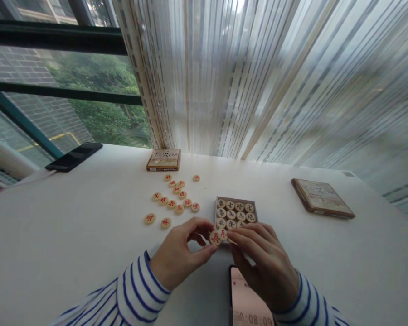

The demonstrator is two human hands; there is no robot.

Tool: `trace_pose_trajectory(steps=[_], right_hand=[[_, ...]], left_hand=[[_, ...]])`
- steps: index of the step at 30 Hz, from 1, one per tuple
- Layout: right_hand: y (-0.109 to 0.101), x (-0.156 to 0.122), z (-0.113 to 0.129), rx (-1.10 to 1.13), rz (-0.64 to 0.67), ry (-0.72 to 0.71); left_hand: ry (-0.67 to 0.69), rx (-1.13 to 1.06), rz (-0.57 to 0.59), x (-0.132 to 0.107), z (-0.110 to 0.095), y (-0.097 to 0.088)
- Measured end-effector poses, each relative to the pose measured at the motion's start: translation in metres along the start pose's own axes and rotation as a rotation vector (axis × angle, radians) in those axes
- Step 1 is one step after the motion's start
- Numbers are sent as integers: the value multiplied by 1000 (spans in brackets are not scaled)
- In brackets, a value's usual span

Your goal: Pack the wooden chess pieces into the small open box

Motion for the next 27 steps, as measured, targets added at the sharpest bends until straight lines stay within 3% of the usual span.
trace_pose_trajectory(steps=[8,18,27], right_hand=[[-1,0,2,157,24,87],[-3,2,1,248,41,137],[-3,2,2,215,11,109]], left_hand=[[-38,-263,44,-2,0,5],[-87,-387,94,-4,-1,5],[-95,-382,65,-3,3,9]])
Point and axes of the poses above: each hand's wrist, its own x-axis towards the middle knuckle, its own y-axis out of the palm, z = x × y, the point moved 1 cm from there along x, towards the middle knuckle, and after that the axes turned 4 degrees about x, right-handed, at the moved point
